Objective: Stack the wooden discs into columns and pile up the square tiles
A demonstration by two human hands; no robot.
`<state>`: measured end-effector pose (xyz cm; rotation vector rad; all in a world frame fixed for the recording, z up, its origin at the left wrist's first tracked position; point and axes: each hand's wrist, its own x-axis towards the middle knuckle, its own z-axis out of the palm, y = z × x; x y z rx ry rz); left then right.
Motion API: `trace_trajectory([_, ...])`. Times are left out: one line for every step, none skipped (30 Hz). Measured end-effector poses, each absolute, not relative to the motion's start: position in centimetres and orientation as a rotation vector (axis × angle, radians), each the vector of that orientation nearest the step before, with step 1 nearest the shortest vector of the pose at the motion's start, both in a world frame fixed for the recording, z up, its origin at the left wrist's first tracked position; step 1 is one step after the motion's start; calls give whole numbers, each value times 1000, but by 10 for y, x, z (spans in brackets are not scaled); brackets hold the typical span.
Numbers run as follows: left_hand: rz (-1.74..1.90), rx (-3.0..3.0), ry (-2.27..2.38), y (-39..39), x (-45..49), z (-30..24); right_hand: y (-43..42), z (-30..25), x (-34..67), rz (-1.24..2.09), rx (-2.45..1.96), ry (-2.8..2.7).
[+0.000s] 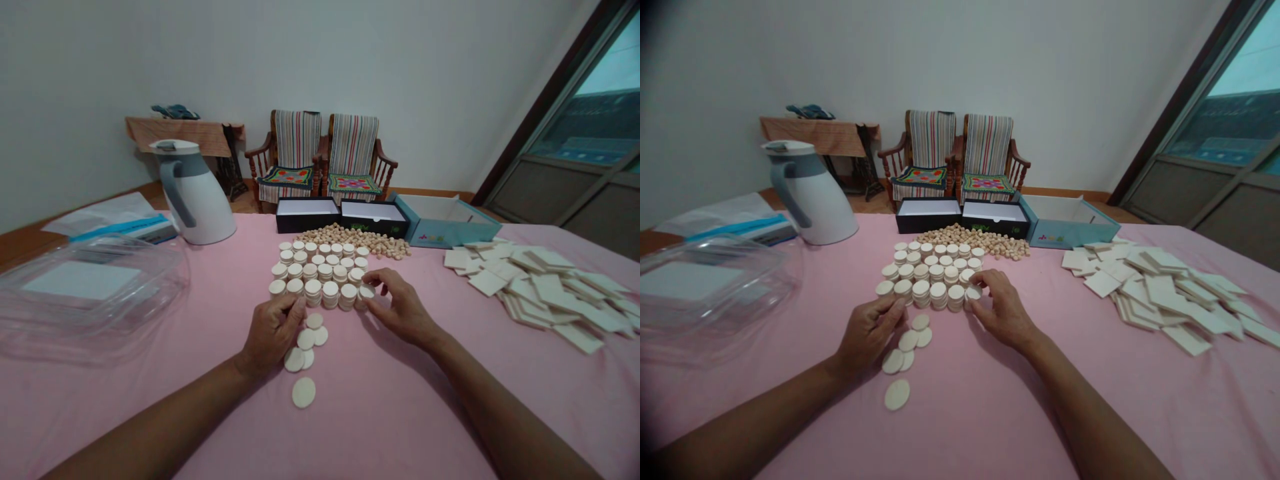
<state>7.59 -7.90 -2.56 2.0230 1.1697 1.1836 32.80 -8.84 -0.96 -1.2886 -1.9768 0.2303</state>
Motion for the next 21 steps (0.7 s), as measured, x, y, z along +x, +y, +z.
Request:
trace_trajectory([1183, 2022, 1172, -79, 76, -25, -88, -10, 328, 239, -1289, -1979])
trace_trajectory([1182, 2018, 1173, -79, 76, -25, -87, -10, 329, 249, -1287, -1980])
trace_trajectory([1182, 2012, 1173, -79, 76, -26, -87, -10, 330, 258, -1280, -1976])
trace_trajectory([1184, 2003, 1170, -79, 76, -26, -87, -10, 331, 262, -1271, -1967])
trace_trajectory([1186, 1996, 1167, -79, 76, -26, -87, -9, 332, 260, -1265, -1951])
trace_trajectory([1188, 1990, 1163, -79, 76, -26, -86, -9, 334, 251, -1264, -1925])
trace_trajectory([1190, 1987, 1158, -79, 76, -26, -86, -8, 336, 238, -1270, -1889])
trace_trajectory([1189, 1989, 1154, -79, 76, -26, -85, -8, 338, 223, -1289, -1843])
trace_trajectory([1188, 1996, 1153, -79, 76, -26, -84, -9, 340, 209, -1321, -1792])
trace_trajectory([1184, 2006, 1151, -80, 76, -25, -83, -10, 343, 199, -1361, -1742])
trace_trajectory([1181, 2020, 1150, -80, 75, -25, -81, -11, 346, 193, -1405, -1694])
trace_trajectory([1178, 2037, 1149, -80, 75, -25, -80, -14, 348, 193, -1448, -1659])
trace_trajectory([1173, 2055, 1148, -80, 75, -25, -78, -16, 350, 197, -1485, -1637])
trace_trajectory([1167, 2073, 1145, -81, 74, -25, -76, -19, 352, 203, -1512, -1627])
trace_trajectory([1162, 2089, 1140, -81, 74, -25, -75, -22, 353, 210, -1528, -1625])
trace_trajectory([1157, 2101, 1134, -81, 74, -25, -73, -25, 354, 220, -1540, -1627])
trace_trajectory([1155, 2109, 1130, -81, 74, -25, -72, -28, 354, 232, -1551, -1629])
trace_trajectory([1156, 2114, 1129, -82, 73, -25, -71, -31, 354, 248, -1562, -1630])
trace_trajectory([1158, 2117, 1128, -82, 73, -25, -70, -33, 354, 271, -1572, -1629])
trace_trajectory([1162, 2118, 1129, -82, 73, -25, -69, -36, 354, 300, -1582, -1629])
trace_trajectory([1167, 2120, 1130, -81, 73, -25, -68, -38, 353, 329, -1596, -1630])
